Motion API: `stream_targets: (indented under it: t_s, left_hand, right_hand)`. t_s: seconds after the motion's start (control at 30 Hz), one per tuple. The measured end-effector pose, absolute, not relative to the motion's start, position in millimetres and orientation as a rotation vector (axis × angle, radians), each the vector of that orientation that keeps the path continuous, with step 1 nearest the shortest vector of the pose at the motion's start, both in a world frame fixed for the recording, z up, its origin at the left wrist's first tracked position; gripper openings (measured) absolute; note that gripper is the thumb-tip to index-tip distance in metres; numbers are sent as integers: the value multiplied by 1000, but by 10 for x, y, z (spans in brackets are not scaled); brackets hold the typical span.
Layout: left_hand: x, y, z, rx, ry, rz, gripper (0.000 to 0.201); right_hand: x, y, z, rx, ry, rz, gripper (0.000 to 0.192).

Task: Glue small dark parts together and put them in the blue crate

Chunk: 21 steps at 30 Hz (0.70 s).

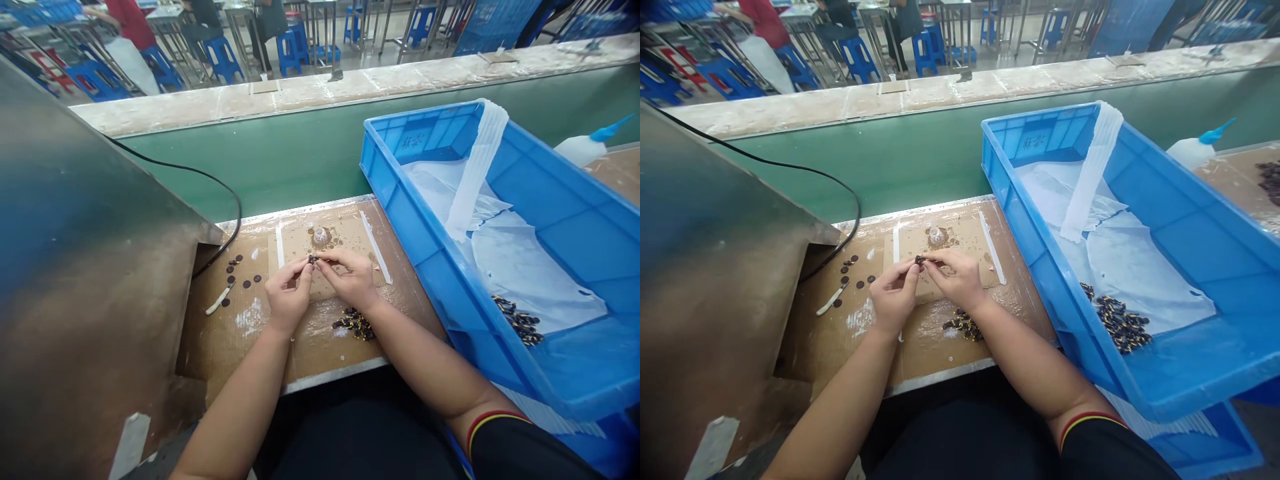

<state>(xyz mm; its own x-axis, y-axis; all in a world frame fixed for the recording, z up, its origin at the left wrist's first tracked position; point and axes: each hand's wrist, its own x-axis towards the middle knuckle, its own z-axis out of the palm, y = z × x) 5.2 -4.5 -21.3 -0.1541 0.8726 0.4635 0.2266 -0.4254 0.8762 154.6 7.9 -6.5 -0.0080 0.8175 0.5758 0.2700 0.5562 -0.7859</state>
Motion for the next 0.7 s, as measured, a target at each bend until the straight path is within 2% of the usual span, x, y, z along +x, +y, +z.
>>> stream_targets:
  t_s: [0.23, 0.4, 0.57, 0.7]
  left_hand:
    - [12, 5, -187, 1348, 1078, 1582, 10]
    - [-24, 64, -268, 1076, 1027, 1561, 17]
    - [13, 67, -264, 1061, 1084, 1564, 22]
    - [-56, 108, -213, 1213, 1331, 1591, 24]
  right_hand:
    - [1563, 81, -64, -929, -1484, 853, 17]
    - [1551, 126, -119, -934, -1313, 1092, 21]
    - [1509, 128, -131, -961, -1330, 1076, 20]
    - [1531, 161, -145, -1074, -1283, 954, 21]
